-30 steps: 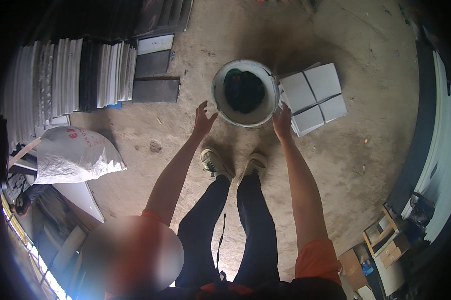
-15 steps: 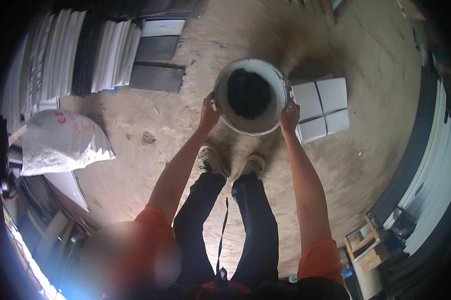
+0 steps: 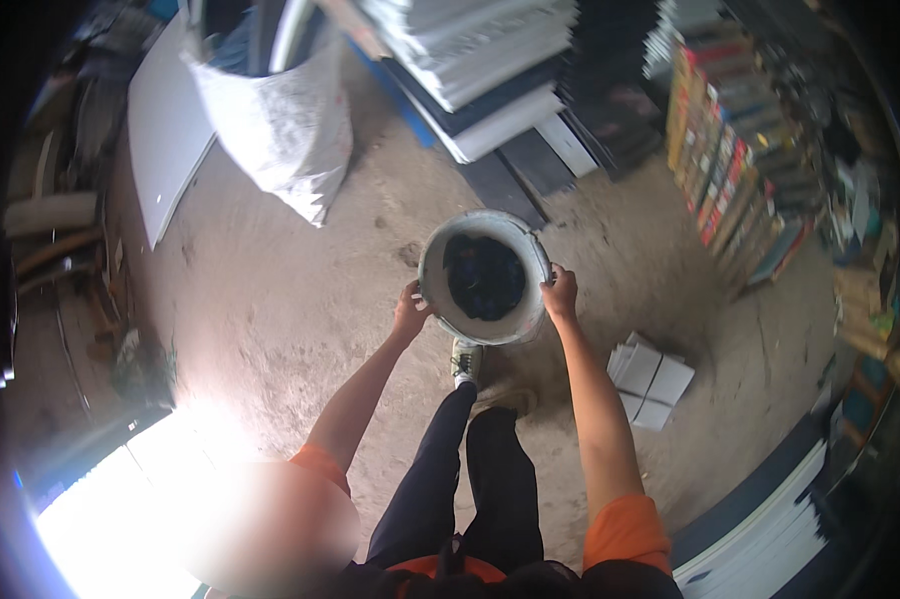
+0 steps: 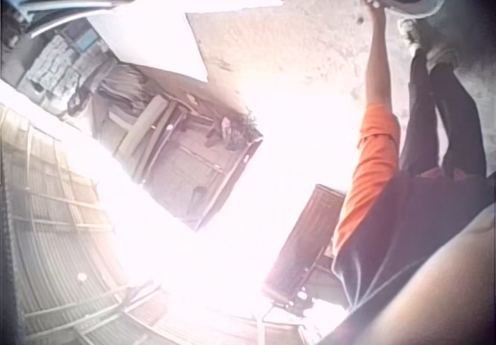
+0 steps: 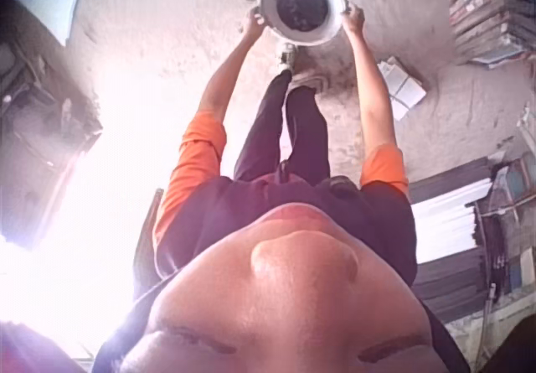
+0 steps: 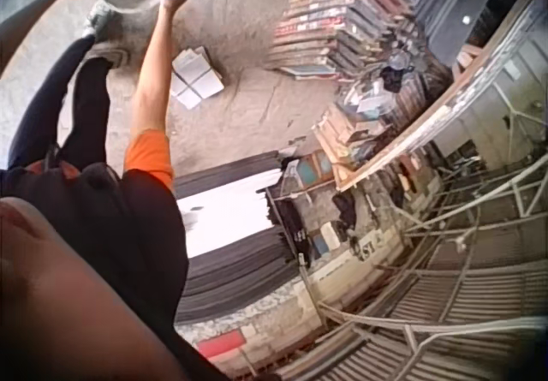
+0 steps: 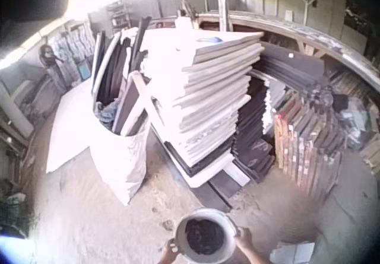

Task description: The person picks up small debris and a bottle from the floor, placing them into a white sack. They then walk to a rack of printing screens, pick up a screen frame, and place it onto a stack of other frames. The person repeats this process, picking up another screen frame and stacking it with the others.

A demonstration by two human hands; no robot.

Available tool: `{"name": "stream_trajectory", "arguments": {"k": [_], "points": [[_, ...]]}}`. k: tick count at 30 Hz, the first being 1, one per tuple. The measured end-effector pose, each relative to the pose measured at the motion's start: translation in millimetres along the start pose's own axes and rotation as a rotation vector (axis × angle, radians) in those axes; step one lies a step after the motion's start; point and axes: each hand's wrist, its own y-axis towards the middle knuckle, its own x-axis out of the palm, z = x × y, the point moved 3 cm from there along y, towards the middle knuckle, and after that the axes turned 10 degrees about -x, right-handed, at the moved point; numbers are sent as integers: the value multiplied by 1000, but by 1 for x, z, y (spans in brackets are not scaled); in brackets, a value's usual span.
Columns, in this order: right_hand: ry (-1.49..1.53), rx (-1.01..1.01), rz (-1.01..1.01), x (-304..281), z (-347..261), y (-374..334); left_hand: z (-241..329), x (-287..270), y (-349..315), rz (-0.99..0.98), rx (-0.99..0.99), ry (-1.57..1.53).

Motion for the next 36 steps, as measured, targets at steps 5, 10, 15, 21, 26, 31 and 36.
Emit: {"name": "stream_trajectory", "arguments": {"k": [5, 10, 15, 21, 26, 31, 36], "points": [[-35, -136, -130, 39, -113, 47, -9, -89, 14, 122, -97, -95], [-26, -145, -270, 82, -155, 93, -8, -127, 44, 166, -129, -140], [-108, -112, -336, 132, -135, 128, -51, -113, 96, 138, -159, -361], [-109, -109, -360, 194, -81, 173, -80, -81, 149, 233, -121, -340], [-132, -147, -320, 231, -39, 203, -102, -54, 189, 211, -222, -237], [-157, -123, -337, 240, -39, 207, -104, -52, 195, 185, -308, -256], [-265, -172, -389, 209, -71, 198, -77, -69, 168, 375, -187, -175]]}}
